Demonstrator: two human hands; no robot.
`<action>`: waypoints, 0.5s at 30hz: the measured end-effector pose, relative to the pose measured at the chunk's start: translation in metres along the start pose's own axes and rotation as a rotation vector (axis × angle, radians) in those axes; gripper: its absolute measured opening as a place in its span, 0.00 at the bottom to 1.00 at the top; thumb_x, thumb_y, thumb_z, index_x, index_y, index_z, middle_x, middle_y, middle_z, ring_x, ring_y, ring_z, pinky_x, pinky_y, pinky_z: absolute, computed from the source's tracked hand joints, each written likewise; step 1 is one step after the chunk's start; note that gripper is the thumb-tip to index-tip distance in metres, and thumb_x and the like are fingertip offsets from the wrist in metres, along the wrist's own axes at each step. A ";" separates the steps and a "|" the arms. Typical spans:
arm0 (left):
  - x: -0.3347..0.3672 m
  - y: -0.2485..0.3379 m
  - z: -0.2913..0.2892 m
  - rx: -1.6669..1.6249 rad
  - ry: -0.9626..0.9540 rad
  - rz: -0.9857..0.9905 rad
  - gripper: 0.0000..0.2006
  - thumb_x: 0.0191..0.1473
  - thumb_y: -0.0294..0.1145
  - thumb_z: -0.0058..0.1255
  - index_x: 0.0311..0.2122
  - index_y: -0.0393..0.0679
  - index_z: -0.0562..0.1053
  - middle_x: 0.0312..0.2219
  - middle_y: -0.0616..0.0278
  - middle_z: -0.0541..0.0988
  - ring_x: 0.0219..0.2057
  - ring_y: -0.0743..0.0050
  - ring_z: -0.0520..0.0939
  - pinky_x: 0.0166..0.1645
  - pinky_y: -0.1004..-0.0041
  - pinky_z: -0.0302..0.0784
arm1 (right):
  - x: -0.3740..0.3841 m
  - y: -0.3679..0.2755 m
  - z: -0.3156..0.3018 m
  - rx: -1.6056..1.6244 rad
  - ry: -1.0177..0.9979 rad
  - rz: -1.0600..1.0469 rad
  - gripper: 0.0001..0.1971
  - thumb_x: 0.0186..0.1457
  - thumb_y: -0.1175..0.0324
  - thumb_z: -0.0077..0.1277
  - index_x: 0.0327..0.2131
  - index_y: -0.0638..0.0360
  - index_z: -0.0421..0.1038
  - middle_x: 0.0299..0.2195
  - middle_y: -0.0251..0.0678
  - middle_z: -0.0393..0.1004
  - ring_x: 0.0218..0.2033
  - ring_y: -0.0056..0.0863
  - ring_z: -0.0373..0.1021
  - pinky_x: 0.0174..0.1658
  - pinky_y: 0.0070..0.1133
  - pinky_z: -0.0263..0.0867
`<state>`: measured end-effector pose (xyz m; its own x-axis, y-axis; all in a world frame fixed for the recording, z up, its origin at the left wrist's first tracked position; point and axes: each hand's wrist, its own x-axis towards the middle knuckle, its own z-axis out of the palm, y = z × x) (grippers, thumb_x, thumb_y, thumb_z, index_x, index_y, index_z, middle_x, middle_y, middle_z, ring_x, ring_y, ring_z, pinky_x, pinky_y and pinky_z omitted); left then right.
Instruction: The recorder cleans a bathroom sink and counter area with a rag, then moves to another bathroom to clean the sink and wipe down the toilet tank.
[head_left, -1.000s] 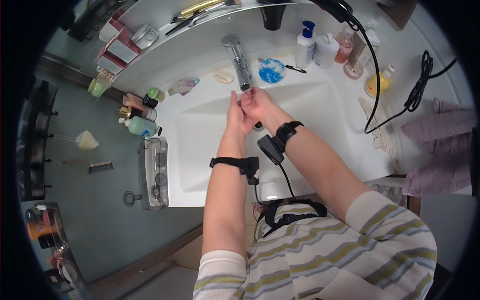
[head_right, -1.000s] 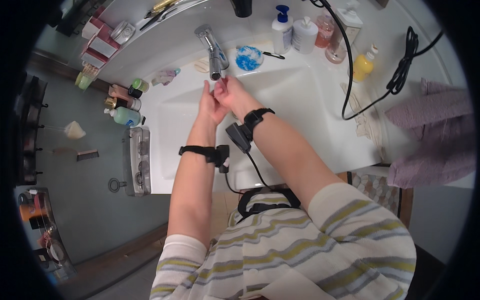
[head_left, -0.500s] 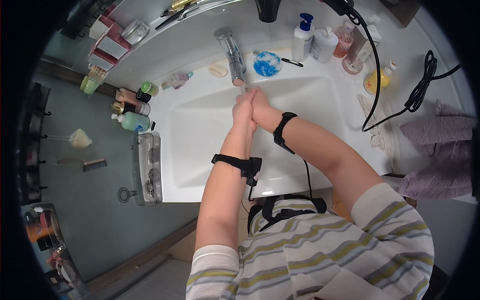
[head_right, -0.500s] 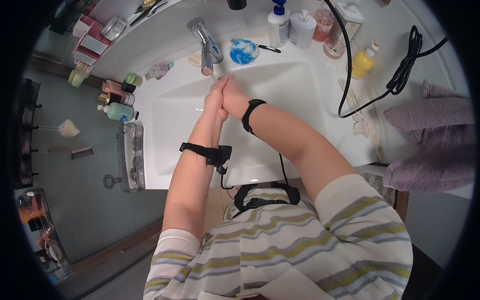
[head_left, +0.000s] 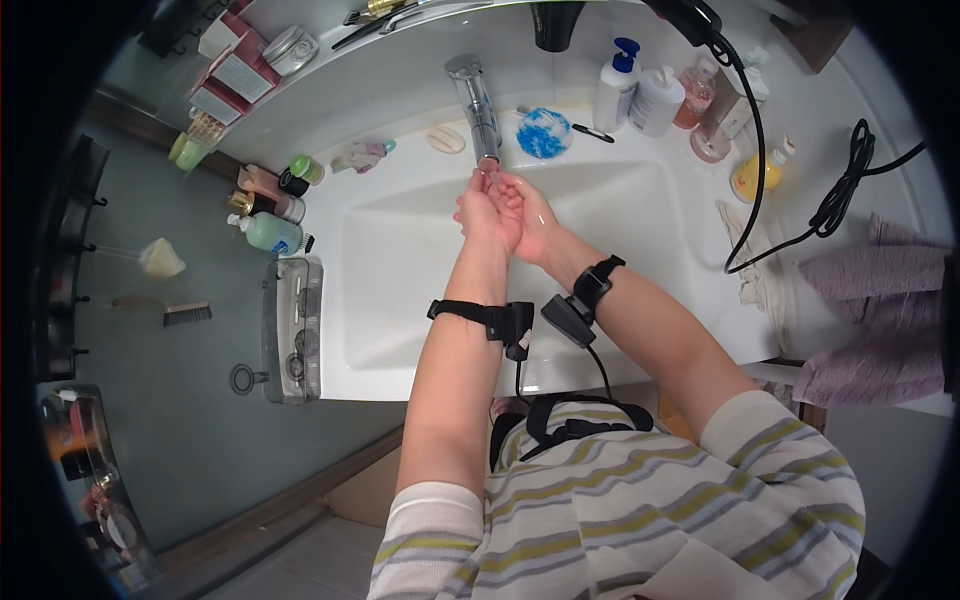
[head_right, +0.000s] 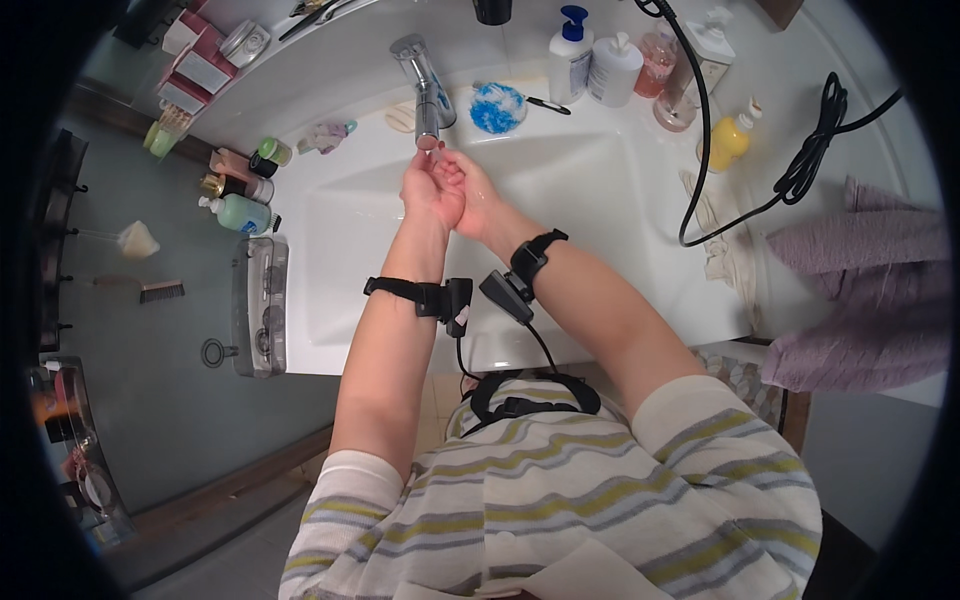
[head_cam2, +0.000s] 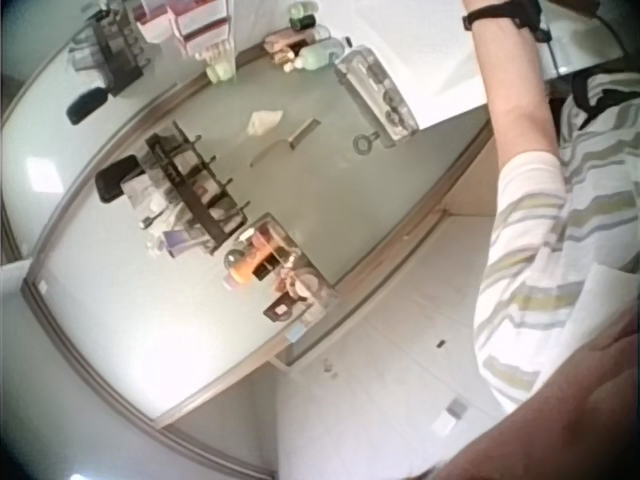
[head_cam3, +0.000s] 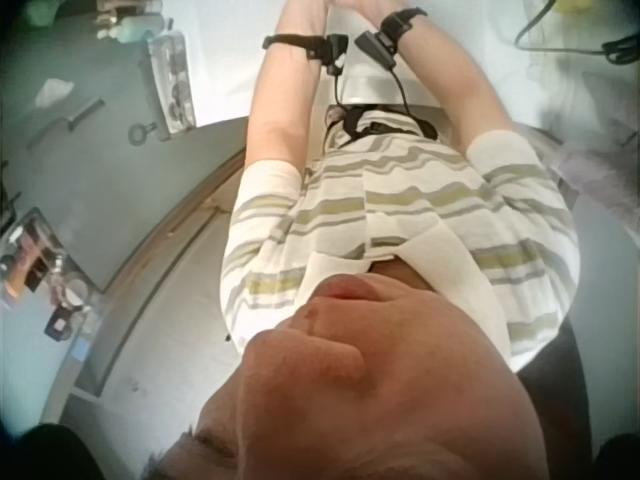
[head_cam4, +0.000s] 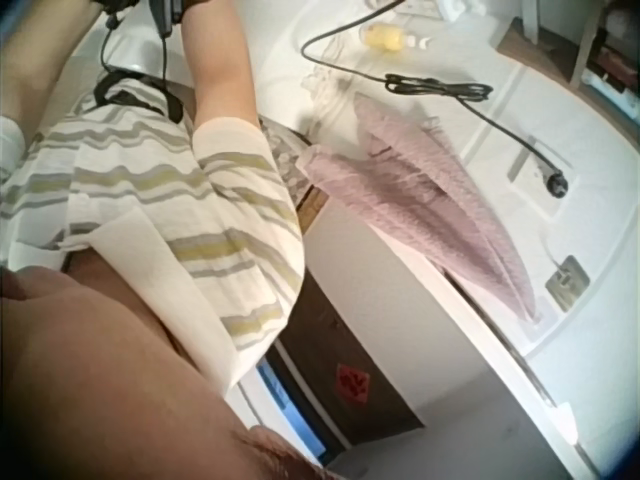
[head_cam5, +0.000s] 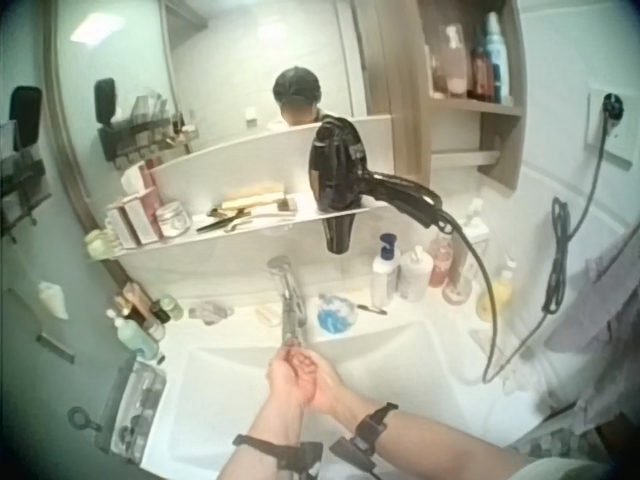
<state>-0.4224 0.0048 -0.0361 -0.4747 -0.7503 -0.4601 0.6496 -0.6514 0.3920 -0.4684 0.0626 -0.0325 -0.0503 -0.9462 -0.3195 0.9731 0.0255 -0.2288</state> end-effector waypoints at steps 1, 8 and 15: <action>0.002 -0.002 -0.001 0.000 0.024 -0.044 0.09 0.55 0.34 0.36 0.31 0.42 0.69 0.17 0.70 0.65 0.14 0.84 0.63 0.16 0.83 0.57 | -0.019 -0.003 0.017 -0.033 -0.040 0.023 0.12 0.51 0.60 0.44 0.33 0.58 0.64 0.28 0.36 0.70 0.30 0.29 0.69 0.36 0.25 0.66; 0.008 -0.011 -0.015 0.801 -0.020 0.053 0.10 0.50 0.30 0.40 0.36 0.37 0.68 0.17 0.66 0.66 0.14 0.81 0.64 0.16 0.78 0.60 | -0.002 -0.012 -0.030 -0.258 0.126 0.085 0.14 0.54 0.58 0.40 0.34 0.60 0.65 0.31 0.36 0.71 0.35 0.30 0.69 0.41 0.27 0.65; 0.080 0.126 -0.093 1.854 0.078 0.663 0.18 0.40 0.34 0.51 0.39 0.42 0.72 0.27 0.49 0.76 0.33 0.56 0.77 0.39 0.68 0.71 | -0.037 -0.019 -0.023 -0.750 0.260 0.092 0.17 0.51 0.63 0.44 0.44 0.56 0.60 0.41 0.35 0.64 0.41 0.31 0.65 0.42 0.29 0.64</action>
<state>-0.3231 -0.1270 -0.0973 -0.4033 -0.9119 0.0759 -0.6544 0.3454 0.6726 -0.4898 0.1043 -0.0373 -0.1180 -0.8270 -0.5497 0.5704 0.3967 -0.7192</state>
